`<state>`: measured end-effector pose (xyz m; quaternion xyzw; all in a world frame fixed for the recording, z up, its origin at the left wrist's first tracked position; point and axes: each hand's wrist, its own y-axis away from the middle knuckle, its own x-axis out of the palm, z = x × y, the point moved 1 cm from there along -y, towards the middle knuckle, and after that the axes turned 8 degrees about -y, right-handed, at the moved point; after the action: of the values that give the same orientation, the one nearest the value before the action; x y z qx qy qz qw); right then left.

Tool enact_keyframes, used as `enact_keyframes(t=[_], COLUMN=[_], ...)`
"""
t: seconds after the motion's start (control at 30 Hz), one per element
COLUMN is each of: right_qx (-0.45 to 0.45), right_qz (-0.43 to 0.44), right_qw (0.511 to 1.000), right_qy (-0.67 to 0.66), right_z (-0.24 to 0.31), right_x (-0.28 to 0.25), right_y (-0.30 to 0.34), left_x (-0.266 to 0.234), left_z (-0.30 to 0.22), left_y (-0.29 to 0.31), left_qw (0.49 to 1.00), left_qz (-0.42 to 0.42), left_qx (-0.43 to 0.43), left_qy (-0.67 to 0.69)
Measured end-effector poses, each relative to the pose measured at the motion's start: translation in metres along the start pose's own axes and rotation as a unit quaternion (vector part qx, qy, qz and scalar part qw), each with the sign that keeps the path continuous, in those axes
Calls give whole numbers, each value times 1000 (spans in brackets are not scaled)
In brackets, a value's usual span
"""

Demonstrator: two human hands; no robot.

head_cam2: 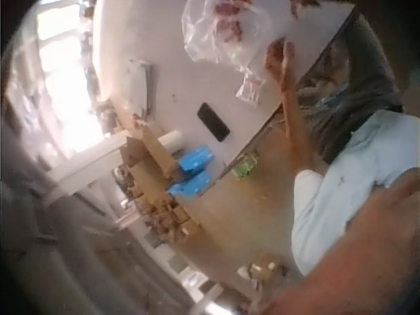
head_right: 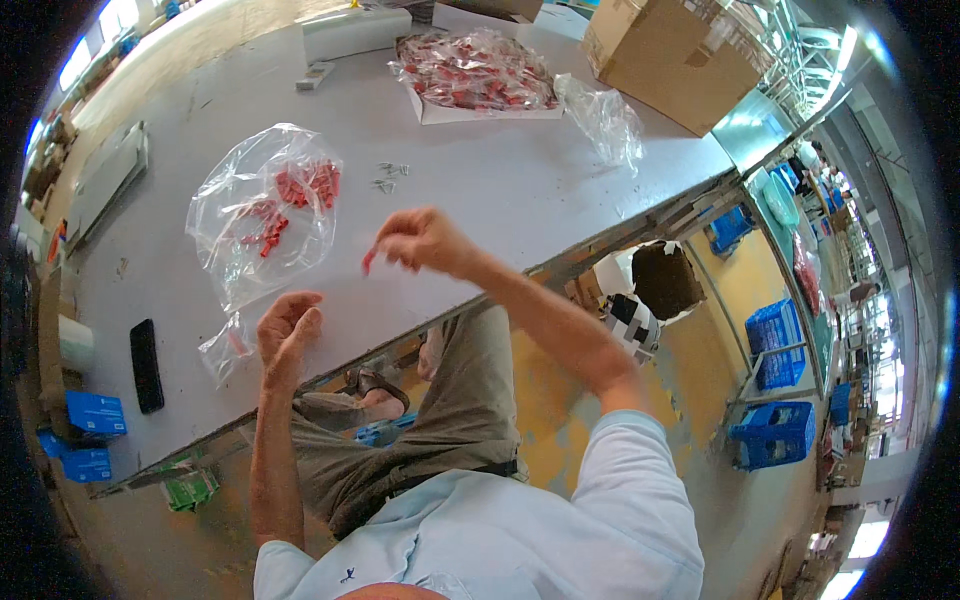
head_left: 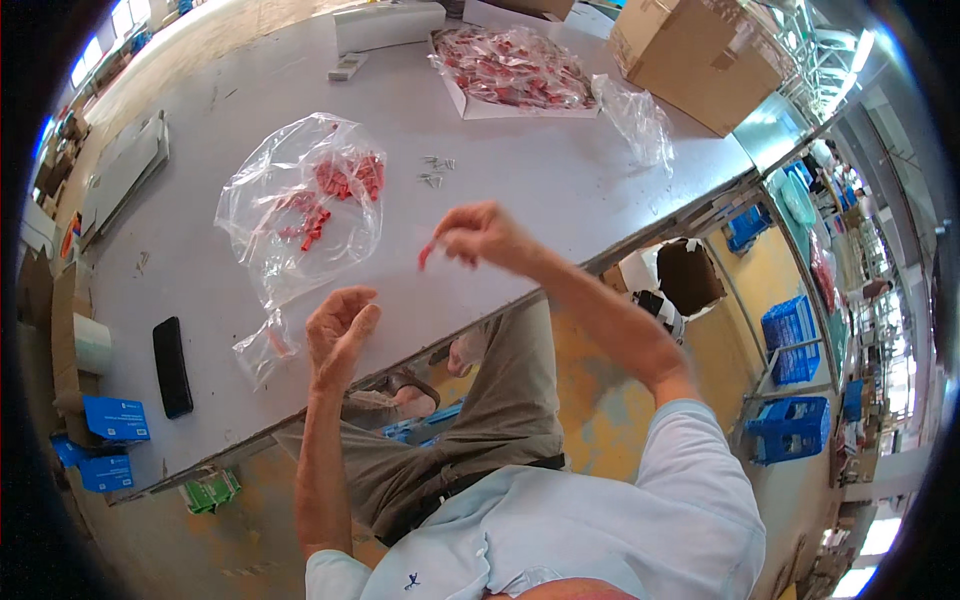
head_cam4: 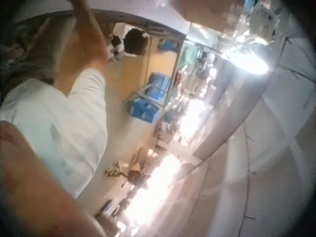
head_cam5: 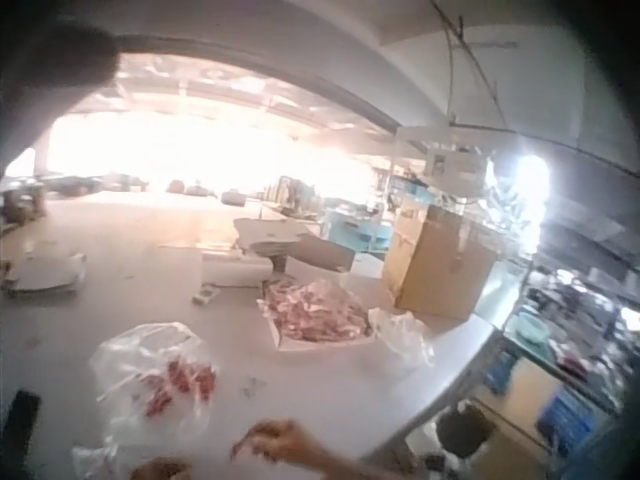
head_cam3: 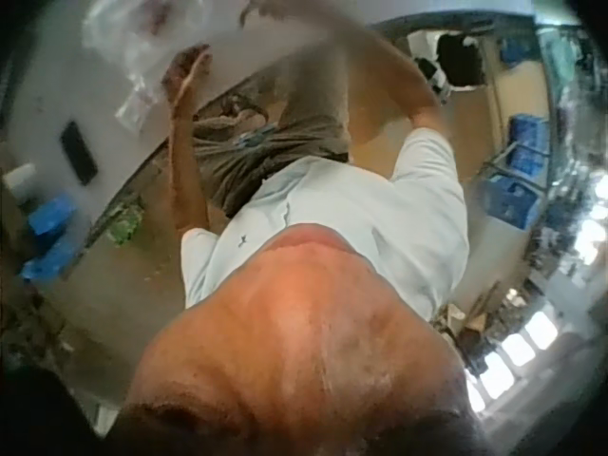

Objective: The person is placing small red plastic components into small clear plastic bags at a workstation.

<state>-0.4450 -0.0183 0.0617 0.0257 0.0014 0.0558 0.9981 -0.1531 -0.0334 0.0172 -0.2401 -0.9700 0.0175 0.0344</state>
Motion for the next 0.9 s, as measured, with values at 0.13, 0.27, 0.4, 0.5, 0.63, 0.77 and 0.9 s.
enact_keyframes(t=[0.13,0.27,0.4,0.5,0.63,0.77,0.9], right_qx=[-112,-74,-10,-87,-303,-594,-726], right_qz=[-154,-321,-266,-221,-139,18,48], right_qw=[982,942,961,971,940,780,686], right_qy=[-18,-62,78,-29,-70,-197,-28], right_z=[54,80,9,13,103,172,213], right_x=[-96,-153,-137,-50,46,46,52], right_y=[-55,-85,-69,-33,55,190,203], left_x=[-1,1,4,-1,-6,15,-13], left_z=[2,2,0,0,-7,-13,-1], left_y=[0,-1,0,6,15,20,64], left_qw=[998,998,996,992,955,937,924], left_qz=[17,9,9,-16,-80,-95,-137], left_qx=[5,4,23,38,165,241,237], left_qy=[-64,-68,-90,-120,-232,-233,-265])
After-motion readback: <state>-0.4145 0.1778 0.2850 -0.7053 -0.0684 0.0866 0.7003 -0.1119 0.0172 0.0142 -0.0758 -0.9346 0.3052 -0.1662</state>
